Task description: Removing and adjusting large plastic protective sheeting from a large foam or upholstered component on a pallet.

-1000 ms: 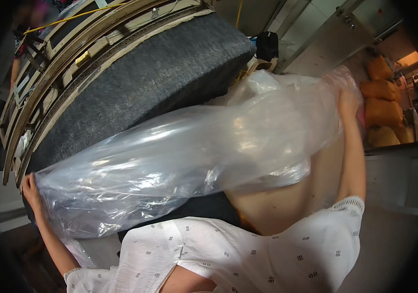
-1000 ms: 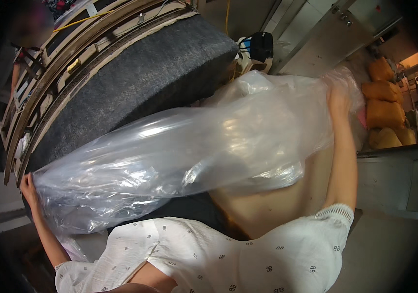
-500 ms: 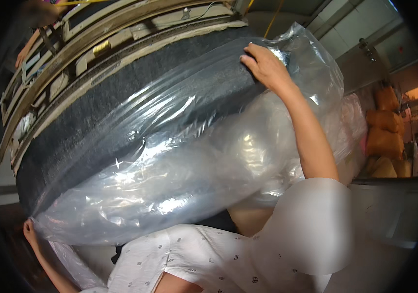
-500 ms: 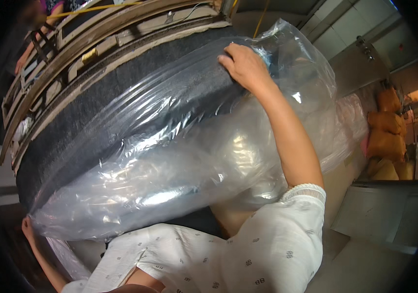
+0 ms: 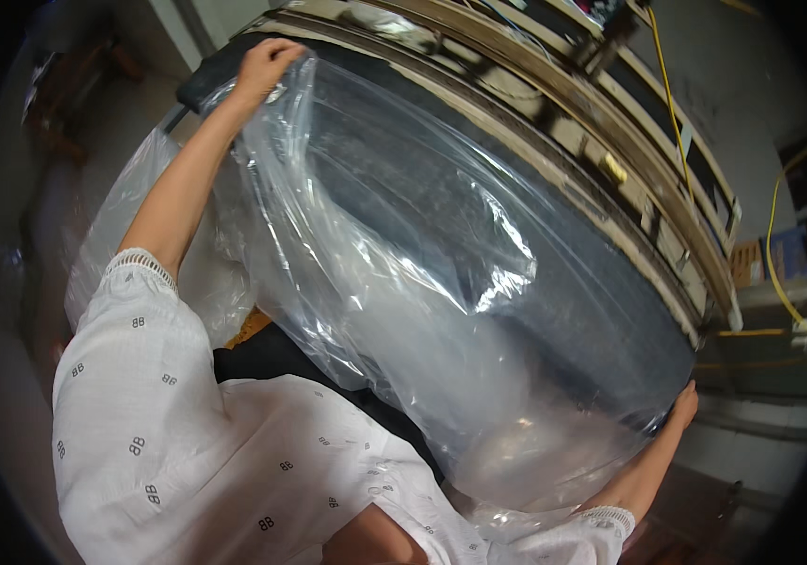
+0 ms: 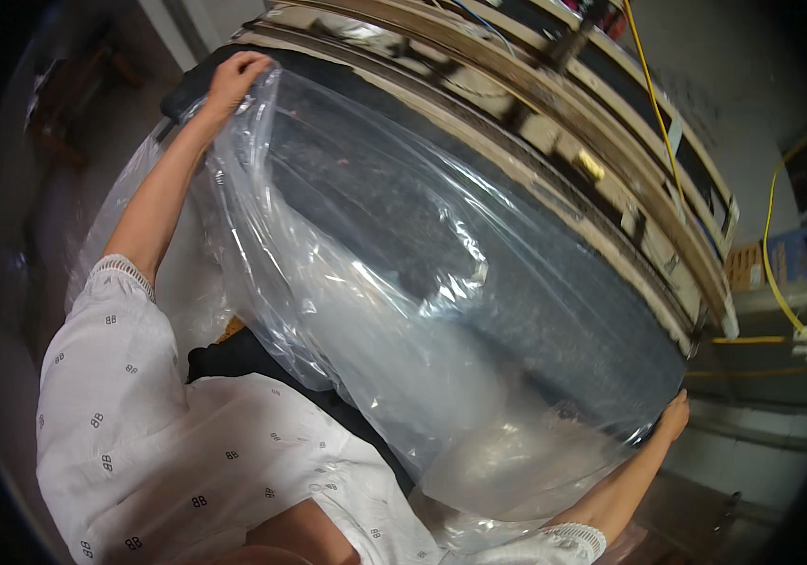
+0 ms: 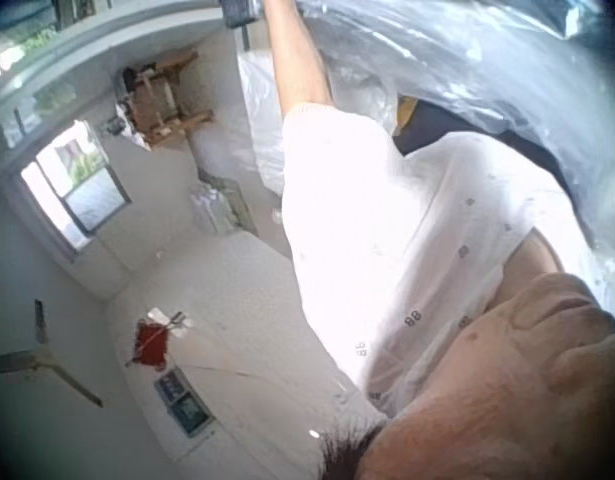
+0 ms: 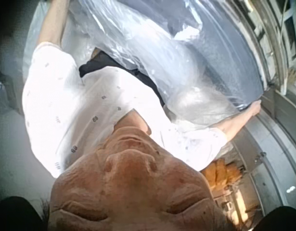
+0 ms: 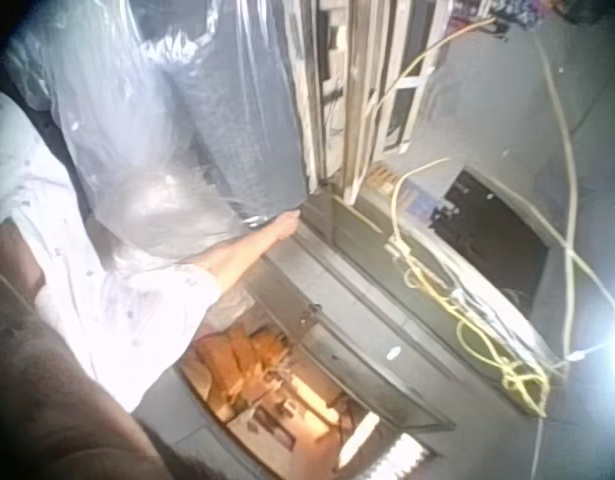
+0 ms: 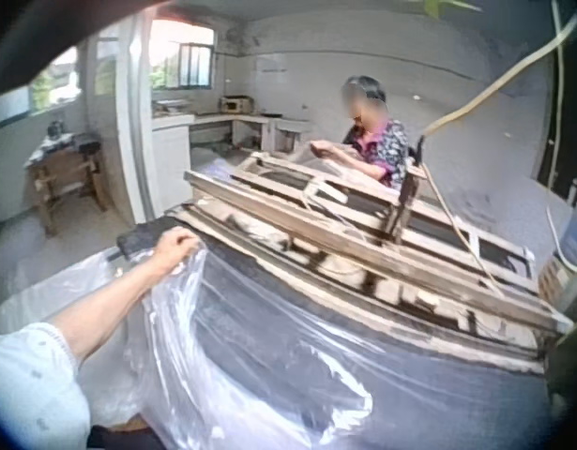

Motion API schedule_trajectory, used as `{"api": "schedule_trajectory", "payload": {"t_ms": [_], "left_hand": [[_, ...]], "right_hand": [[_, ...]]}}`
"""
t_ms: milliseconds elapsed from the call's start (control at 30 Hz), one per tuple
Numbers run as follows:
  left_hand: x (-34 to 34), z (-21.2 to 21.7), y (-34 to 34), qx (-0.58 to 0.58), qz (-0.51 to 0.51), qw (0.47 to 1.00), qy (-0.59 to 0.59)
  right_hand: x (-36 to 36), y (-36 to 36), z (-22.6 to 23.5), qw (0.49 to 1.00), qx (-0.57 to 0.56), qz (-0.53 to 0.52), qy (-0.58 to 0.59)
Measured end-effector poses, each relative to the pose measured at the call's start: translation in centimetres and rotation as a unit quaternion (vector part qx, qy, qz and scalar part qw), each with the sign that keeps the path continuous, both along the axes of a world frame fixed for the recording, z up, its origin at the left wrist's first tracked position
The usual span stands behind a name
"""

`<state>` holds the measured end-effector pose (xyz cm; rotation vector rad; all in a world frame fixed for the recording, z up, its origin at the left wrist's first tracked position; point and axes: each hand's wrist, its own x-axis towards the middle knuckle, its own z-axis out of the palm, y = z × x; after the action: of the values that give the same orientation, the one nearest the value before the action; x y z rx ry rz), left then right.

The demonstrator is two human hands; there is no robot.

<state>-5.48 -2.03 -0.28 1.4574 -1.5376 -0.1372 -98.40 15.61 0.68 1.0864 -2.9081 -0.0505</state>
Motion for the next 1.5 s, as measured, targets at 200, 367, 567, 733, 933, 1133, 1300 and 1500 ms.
{"api": "schedule_trajectory", "payload": {"t_ms": [200,367,567,733,933,1133,1300,1500], "left_hand": [[-0.9,0.4,0.1,-0.022,0.034,0.998,0.044],[0.0,-0.5,-0.1,-0.029,0.068,0.996,0.051],[-1.3,0.1,-0.8,-0.015,0.070,0.996,0.056],[-1.2,-0.5,-1.4,-0.027,0.029,0.996,0.082],[0.5,-0.3,-0.6,-0.020,0.013,0.997,0.068],[1.4,-1.3,-3.4,0.002,-0.026,0.997,0.074],[4.0,-2.6,-4.7,0.044,-0.003,0.998,0.039],[3.7,-1.8,-2.9,0.038,-0.024,0.999,-0.020]], "right_hand": [[26.7,-7.5,7.7,0.819,-0.400,0.400,0.090],[54.8,-7.6,8.0,0.712,-0.349,0.589,-0.155],[73.6,-10.9,5.0,0.688,-0.320,0.637,-0.135],[70.7,-13.5,4.5,0.711,-0.297,0.636,0.027],[49.5,-2.4,8.9,0.767,-0.299,0.558,0.100],[33.8,15.9,14.3,0.902,-0.344,0.251,0.064],[31.1,18.7,21.1,0.594,-0.672,0.283,-0.340],[20.4,11.8,8.1,0.885,-0.412,0.107,-0.188]]}}
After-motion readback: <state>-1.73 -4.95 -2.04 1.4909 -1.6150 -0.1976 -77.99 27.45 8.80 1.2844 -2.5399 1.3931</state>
